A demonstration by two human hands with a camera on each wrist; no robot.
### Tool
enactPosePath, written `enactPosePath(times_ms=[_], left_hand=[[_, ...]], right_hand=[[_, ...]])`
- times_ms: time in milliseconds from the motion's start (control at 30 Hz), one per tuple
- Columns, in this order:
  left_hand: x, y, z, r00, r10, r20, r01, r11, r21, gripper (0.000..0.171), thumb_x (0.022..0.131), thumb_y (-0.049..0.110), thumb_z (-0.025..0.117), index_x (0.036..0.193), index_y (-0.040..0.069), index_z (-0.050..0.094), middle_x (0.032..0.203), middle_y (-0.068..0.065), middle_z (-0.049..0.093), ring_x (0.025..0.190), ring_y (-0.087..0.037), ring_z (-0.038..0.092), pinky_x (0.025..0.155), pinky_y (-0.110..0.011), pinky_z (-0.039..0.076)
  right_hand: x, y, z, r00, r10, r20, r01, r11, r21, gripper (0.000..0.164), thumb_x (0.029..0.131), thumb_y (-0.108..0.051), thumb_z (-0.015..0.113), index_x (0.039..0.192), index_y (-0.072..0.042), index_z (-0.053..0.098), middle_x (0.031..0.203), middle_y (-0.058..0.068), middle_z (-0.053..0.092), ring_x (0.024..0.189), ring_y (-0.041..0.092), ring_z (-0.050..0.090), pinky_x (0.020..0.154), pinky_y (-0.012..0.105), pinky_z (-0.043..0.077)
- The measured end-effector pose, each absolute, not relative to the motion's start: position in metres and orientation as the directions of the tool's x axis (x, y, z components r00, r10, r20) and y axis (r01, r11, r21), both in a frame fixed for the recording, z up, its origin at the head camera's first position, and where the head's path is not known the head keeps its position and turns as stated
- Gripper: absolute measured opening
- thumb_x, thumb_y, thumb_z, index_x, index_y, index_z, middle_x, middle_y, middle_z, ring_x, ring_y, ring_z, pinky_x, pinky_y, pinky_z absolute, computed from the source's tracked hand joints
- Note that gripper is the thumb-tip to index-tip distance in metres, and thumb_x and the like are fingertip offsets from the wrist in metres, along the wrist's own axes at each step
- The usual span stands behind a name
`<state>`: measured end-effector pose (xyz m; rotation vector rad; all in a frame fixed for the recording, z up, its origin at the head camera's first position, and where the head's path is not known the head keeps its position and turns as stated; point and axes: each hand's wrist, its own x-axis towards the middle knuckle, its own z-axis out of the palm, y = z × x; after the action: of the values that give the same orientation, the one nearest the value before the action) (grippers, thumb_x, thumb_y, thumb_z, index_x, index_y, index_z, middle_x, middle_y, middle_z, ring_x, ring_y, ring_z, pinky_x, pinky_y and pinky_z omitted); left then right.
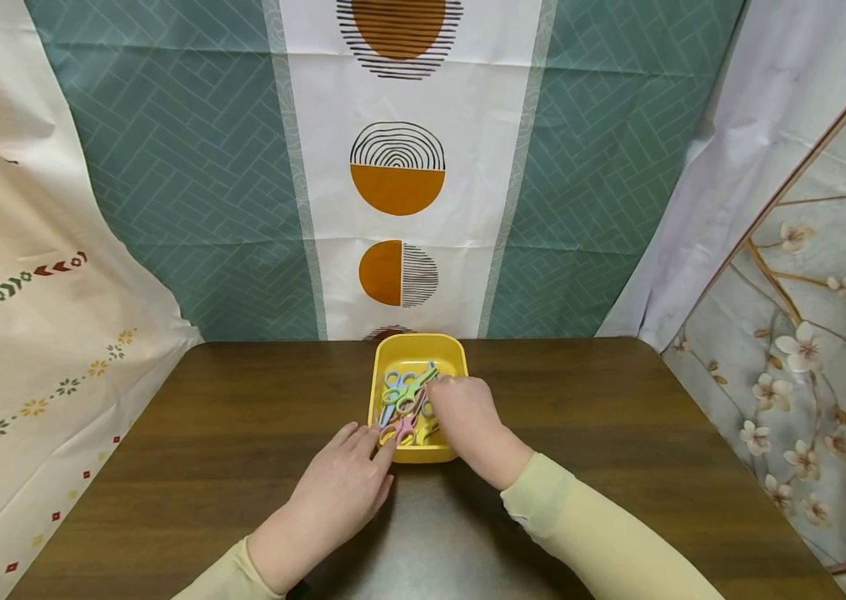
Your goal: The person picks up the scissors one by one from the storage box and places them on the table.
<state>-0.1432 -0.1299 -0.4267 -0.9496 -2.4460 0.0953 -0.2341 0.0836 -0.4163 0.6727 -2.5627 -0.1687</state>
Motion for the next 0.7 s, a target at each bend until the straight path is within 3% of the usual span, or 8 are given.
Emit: enactPosePath(times_ms=[267, 533, 700], left_hand=[[-0.146, -0.132, -0.43, -0.623, 0.647, 0.441, 0.616, 0.752, -0.234, 0.05, 0.085, 0.03, 0.092, 0.123, 0.001, 0.077, 0.117, -0.022, 0.076, 0.114, -0.036, 0.074, 0.108, -0.053, 0.055], [-0.144, -0.131, -0.428, -0.625, 0.637, 0.451, 0.614, 0.758, -0.22, 0.05, 0.085, 0.029, 0.093, 0.123, 0.001, 0.076, 0.118, -0.022, 0.076, 0.112, -0.038, 0.074, 0.107, -0.053, 0.056], [-0.143, -0.13, -0.427, -0.617, 0.643, 0.453, 0.618, 0.752, -0.226, 0.049, 0.084, 0.027, 0.092, 0.122, 0.001, 0.076, 0.118, -0.022, 0.076, 0.112, -0.037, 0.074, 0.106, -0.053, 0.056]], right_hand=[[-0.225, 0.098, -0.41, -0.666, -0.531, 0.523, -0.479, 0.843, 0.245, 0.009, 0.099, -0.003, 0.08, 0.105, -0.009, 0.084, 0.082, 0.004, 0.077, 0.061, 0.018, 0.069, 0.056, 0.038, 0.06], [-0.22, 0.11, -0.413, -0.552, -0.526, 0.647, -0.523, 0.823, 0.223, 0.004, 0.099, -0.008, 0.083, 0.102, -0.006, 0.081, 0.068, 0.0, 0.065, 0.055, 0.02, 0.064, 0.047, 0.038, 0.055], [-0.218, 0.122, -0.412, -0.501, -0.507, 0.701, -0.544, 0.815, 0.201, 0.012, 0.096, -0.012, 0.088, 0.106, -0.007, 0.082, 0.077, 0.001, 0.074, 0.059, 0.021, 0.067, 0.048, 0.037, 0.056]])
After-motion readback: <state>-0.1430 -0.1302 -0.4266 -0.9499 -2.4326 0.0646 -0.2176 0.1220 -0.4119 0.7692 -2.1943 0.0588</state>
